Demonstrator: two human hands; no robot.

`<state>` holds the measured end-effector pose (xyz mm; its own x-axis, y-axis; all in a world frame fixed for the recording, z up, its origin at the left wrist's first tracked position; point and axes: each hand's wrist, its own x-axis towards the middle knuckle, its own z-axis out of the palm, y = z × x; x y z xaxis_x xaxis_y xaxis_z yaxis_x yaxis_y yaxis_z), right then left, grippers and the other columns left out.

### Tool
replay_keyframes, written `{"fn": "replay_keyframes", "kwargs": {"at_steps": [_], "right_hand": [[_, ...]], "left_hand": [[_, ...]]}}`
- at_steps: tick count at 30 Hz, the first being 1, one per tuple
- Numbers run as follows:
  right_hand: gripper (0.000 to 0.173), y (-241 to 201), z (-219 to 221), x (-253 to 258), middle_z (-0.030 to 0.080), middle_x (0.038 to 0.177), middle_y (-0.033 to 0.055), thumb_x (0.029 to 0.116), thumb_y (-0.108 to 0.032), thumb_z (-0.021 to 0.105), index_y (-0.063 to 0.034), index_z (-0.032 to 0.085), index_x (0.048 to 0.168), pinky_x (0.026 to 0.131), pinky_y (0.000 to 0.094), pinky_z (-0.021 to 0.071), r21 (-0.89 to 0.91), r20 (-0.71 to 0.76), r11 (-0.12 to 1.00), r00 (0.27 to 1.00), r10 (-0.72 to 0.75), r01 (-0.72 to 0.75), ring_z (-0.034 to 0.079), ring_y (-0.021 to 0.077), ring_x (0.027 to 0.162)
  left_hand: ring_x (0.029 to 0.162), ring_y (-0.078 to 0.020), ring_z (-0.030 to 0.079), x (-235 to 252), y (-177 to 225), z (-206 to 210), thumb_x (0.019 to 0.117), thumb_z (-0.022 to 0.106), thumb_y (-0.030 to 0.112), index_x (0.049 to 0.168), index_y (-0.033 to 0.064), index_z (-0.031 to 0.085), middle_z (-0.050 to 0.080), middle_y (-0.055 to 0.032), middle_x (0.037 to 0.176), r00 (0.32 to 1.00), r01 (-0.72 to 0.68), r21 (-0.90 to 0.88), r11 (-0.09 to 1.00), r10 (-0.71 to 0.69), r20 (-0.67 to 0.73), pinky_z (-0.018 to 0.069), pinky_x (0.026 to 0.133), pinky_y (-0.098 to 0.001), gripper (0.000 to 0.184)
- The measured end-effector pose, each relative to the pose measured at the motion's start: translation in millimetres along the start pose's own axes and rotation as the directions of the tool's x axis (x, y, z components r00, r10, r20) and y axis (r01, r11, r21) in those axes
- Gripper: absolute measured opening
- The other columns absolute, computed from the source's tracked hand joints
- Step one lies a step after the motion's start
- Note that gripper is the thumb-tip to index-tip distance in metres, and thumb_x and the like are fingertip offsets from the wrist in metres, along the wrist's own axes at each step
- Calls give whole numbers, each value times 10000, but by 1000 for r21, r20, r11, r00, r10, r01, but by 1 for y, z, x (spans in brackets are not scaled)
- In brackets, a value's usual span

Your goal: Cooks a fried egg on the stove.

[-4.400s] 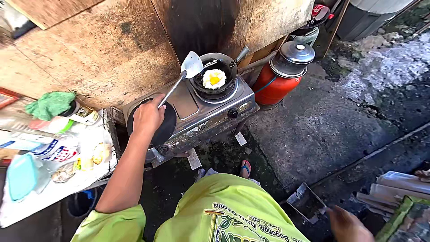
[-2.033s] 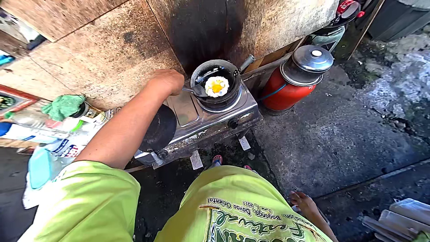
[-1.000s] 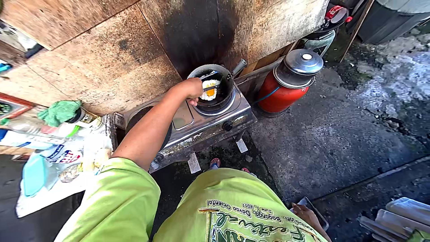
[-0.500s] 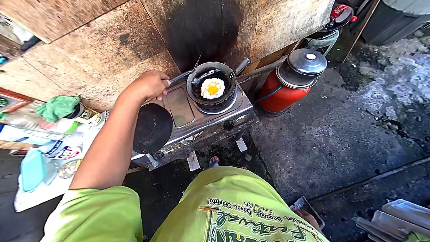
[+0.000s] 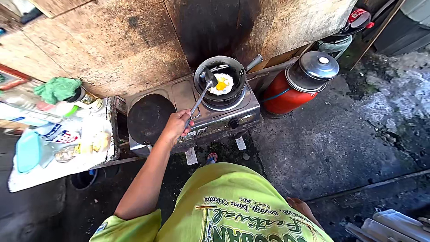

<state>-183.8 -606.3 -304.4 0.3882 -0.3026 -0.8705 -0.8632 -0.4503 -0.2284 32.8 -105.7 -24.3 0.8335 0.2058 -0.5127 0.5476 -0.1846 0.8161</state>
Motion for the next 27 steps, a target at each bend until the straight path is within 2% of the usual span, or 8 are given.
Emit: {"fn": "replay_keyframes", "kwargs": {"at_steps": [4,6,11,13,16,21,24,27], "right_hand": [[422,-10,-4,7,681,1246,282,1113,-294,487,43,627,1326,1017,580,496,-71,14,997,1000,-18,19,672,413,1148],[430,-17,-3,11,676,1254,286,1116,-302,474,38,629,1330,1033,589,484,-128,36,991,999,-41,46,664,421,1164],[444,-51,10,22,661,1315,264,1105,-352,483,-14,653,1337,1107,608,427,-401,128,908,989,-80,125,609,418,1276],[451,-76,17,17,646,1352,254,1099,-367,489,-25,652,1343,1126,609,414,-501,187,847,978,-96,179,580,415,1322],[453,-113,28,10,637,1366,254,1098,-364,484,-23,646,1347,1131,606,413,-576,271,761,948,-165,297,573,415,1331],[442,-160,41,-4,627,1375,260,1109,-341,460,-21,629,1364,1137,599,401,-577,315,725,921,-228,376,566,414,1339],[448,-164,44,-1,641,1358,250,1105,-360,462,-31,640,1352,1128,591,418,-591,327,703,914,-240,396,579,404,1326],[453,-154,43,1,638,1364,252,1103,-359,467,-22,639,1352,1129,590,415,-626,333,669,913,-236,401,578,409,1328]], "left_hand": [[513,-92,517,-16,-25,14,1124,450,259,1479,130,540,678,-47,863,987,-145,190,971,156,-44,463,495,-248,389],[559,-108,556,-22,-39,20,1117,462,250,1494,129,535,690,-49,895,974,-203,272,941,222,-39,503,555,-283,402],[624,-94,596,-40,-53,35,1121,427,235,1477,64,539,704,-52,918,951,-295,373,880,309,24,532,638,-284,411],[736,-161,666,-46,-59,47,1110,444,240,1463,47,556,728,-96,947,933,-323,417,850,360,-12,562,735,-355,418],[913,-276,718,-55,-73,67,1091,485,267,1484,52,544,724,-181,1128,910,-331,461,824,408,-76,577,862,-465,452],[928,-307,716,-57,-89,73,1073,532,290,1487,87,555,689,-195,1226,901,-326,501,802,424,-92,580,834,-481,461],[960,-309,715,-55,-90,71,1063,550,302,1493,122,556,679,-190,1255,920,-292,515,806,384,-79,578,851,-482,467],[981,-330,704,-56,-89,71,1060,554,311,1511,95,526,664,-205,1270,946,-249,520,817,321,-52,565,873,-498,501]]}}
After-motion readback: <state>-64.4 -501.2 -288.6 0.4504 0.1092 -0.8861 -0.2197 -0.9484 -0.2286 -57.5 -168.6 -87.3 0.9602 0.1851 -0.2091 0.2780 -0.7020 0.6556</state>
